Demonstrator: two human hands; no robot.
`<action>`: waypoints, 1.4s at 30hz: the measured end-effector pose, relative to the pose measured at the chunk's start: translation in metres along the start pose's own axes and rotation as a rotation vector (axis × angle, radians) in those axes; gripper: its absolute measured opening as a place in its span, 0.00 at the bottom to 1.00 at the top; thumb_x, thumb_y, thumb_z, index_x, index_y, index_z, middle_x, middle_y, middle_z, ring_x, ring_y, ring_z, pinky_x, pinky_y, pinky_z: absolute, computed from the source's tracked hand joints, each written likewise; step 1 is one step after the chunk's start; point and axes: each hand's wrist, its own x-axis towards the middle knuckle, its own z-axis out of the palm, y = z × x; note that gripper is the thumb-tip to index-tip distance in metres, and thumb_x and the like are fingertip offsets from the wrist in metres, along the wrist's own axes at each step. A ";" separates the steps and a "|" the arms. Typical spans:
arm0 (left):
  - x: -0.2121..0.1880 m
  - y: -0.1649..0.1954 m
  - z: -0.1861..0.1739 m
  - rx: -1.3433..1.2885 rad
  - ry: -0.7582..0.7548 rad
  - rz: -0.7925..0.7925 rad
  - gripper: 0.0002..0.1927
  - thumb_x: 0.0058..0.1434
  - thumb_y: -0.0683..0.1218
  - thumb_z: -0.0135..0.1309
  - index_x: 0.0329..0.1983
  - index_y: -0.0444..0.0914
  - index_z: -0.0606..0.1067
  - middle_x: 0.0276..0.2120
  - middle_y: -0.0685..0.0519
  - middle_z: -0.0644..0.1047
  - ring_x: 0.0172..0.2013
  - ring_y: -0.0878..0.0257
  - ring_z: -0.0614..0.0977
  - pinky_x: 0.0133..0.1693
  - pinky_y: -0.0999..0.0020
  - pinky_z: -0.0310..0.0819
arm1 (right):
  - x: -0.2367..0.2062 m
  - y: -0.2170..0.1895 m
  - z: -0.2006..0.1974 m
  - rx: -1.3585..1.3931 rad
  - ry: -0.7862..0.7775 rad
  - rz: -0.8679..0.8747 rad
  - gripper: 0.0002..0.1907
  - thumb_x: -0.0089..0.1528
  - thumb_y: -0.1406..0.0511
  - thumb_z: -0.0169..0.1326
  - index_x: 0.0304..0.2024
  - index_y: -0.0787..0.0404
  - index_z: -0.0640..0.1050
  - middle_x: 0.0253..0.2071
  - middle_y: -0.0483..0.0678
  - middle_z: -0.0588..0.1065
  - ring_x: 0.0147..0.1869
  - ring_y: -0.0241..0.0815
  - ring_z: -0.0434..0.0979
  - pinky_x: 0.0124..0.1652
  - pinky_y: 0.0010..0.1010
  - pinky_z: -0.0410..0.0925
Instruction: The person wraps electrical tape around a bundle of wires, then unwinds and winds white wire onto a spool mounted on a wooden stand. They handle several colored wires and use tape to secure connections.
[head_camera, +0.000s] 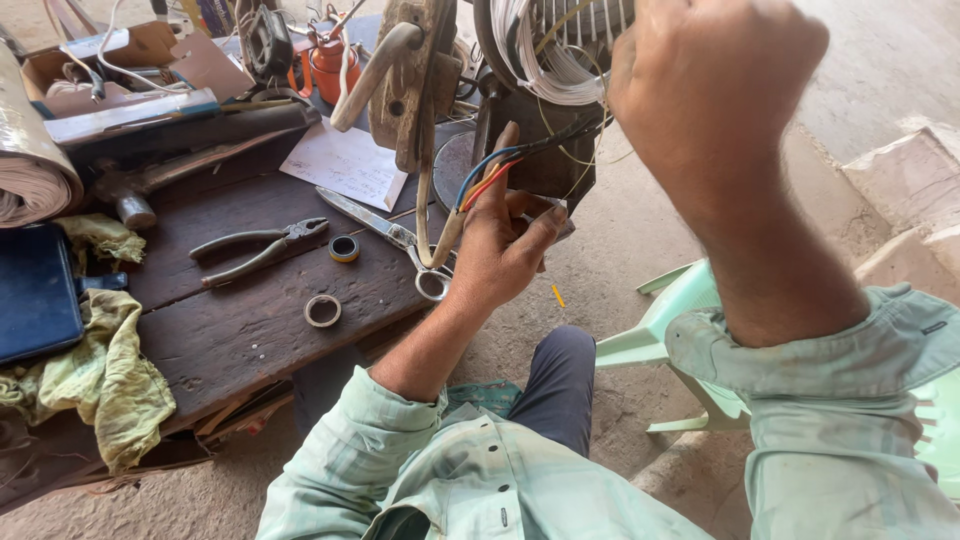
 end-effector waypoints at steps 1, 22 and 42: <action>0.000 0.000 0.000 0.002 0.002 0.009 0.48 0.69 0.44 0.55 0.81 0.42 0.37 0.37 0.44 0.82 0.22 0.71 0.77 0.21 0.76 0.72 | 0.000 -0.001 -0.001 0.018 0.009 0.012 0.04 0.53 0.66 0.58 0.27 0.53 0.75 0.22 0.42 0.68 0.22 0.42 0.70 0.23 0.32 0.59; -0.003 -0.013 -0.002 0.055 0.010 0.027 0.48 0.69 0.46 0.55 0.81 0.42 0.37 0.38 0.45 0.82 0.29 0.68 0.81 0.26 0.74 0.75 | 0.000 -0.003 0.001 0.046 0.017 0.005 0.05 0.52 0.67 0.60 0.29 0.53 0.77 0.21 0.42 0.69 0.24 0.42 0.71 0.25 0.31 0.61; -0.004 -0.031 0.002 0.283 0.097 0.234 0.46 0.71 0.44 0.56 0.80 0.35 0.38 0.34 0.50 0.81 0.23 0.72 0.79 0.24 0.75 0.72 | 0.001 -0.022 0.047 0.320 -0.094 0.031 0.06 0.59 0.72 0.61 0.28 0.59 0.79 0.24 0.50 0.73 0.27 0.51 0.74 0.28 0.39 0.66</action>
